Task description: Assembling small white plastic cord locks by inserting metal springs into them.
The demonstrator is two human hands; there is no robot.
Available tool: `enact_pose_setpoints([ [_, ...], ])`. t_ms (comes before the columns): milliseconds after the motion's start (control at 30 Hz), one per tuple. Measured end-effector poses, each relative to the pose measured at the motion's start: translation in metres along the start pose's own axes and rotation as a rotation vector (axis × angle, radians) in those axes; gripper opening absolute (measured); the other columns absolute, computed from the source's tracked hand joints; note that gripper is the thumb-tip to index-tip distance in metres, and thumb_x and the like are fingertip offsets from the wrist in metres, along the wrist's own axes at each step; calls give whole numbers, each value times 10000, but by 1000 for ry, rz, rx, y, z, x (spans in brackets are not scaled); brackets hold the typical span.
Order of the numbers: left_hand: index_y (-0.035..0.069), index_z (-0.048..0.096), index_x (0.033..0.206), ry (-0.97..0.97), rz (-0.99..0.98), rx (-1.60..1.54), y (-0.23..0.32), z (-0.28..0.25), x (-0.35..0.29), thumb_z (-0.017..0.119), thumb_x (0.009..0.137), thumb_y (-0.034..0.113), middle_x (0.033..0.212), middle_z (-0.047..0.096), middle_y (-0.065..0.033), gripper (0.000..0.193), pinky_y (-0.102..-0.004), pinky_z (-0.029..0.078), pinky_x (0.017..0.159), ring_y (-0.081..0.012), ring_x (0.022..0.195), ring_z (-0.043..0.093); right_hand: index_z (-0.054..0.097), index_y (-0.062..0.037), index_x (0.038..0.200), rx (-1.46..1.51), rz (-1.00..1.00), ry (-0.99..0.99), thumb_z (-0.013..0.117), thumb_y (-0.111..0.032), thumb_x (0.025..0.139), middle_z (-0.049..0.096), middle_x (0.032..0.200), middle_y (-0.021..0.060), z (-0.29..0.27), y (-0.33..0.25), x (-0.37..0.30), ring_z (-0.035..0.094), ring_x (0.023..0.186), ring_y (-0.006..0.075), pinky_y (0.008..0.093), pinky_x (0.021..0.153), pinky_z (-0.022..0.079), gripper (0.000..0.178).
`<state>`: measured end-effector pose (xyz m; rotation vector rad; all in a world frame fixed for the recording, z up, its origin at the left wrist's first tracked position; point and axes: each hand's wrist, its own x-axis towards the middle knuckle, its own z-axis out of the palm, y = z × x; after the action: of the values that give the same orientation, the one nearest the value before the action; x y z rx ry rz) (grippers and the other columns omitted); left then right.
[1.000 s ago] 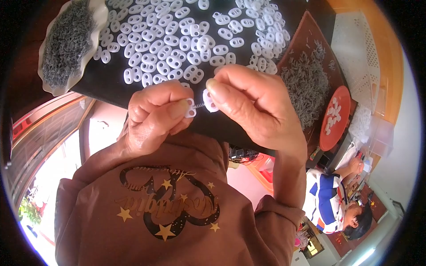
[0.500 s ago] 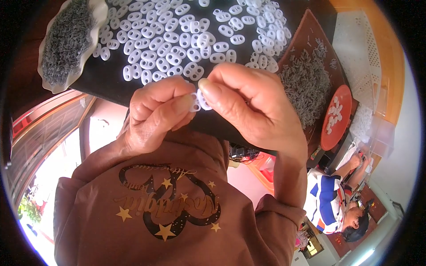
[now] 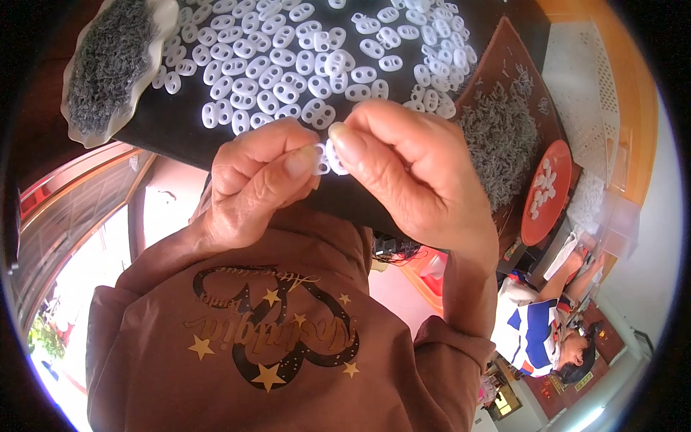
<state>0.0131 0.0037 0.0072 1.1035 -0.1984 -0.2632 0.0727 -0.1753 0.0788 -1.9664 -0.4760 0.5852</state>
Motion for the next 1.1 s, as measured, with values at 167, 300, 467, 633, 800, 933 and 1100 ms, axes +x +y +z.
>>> enact_pose_setpoints([
  [167,-22,569,920,8,-32,14,2,0,0,497,999,131,722,525,-14,187,-229,407,581,-81,641,461,544,32,828,29,-23,41,600,-106,942,463,623,29,3,4,0,396,566,95,260,513,341,187],
  [300,-25,573,926,22,-33,-6,2,1,0,504,998,129,721,531,-16,184,-231,411,582,-80,643,470,542,32,828,15,-30,60,601,-105,941,462,629,35,4,4,2,394,566,101,263,513,340,187],
  [467,-25,574,924,34,-16,-19,0,2,0,506,999,129,721,537,-19,184,-236,412,576,-81,640,474,527,27,818,13,-66,62,597,-107,940,441,621,52,5,6,3,387,551,128,277,510,335,194],
  [633,-22,577,917,50,-6,-1,1,1,0,504,1002,138,718,535,-21,195,-237,410,576,-81,638,473,508,18,793,-57,-87,35,589,-101,941,428,614,61,7,0,3,388,540,150,288,507,331,207],
  [800,-19,578,915,49,-13,10,2,1,0,500,1005,141,720,533,-24,200,-240,411,581,-84,643,473,522,20,805,-9,-41,63,594,-103,939,446,617,65,11,2,3,382,536,148,283,501,325,196],
  [933,-18,577,913,76,-10,-8,1,3,1,498,1007,145,733,534,-25,205,-239,413,594,-85,659,474,565,28,836,-105,-60,129,627,-96,919,496,642,81,15,5,1,465,554,172,298,522,393,162],
  [1100,-2,586,954,84,-62,1,2,2,0,493,1006,181,739,533,-13,212,-230,396,599,-78,652,476,610,40,1031,-503,-532,221,756,-151,802,625,879,132,19,19,-2,611,698,267,335,636,508,332],
])
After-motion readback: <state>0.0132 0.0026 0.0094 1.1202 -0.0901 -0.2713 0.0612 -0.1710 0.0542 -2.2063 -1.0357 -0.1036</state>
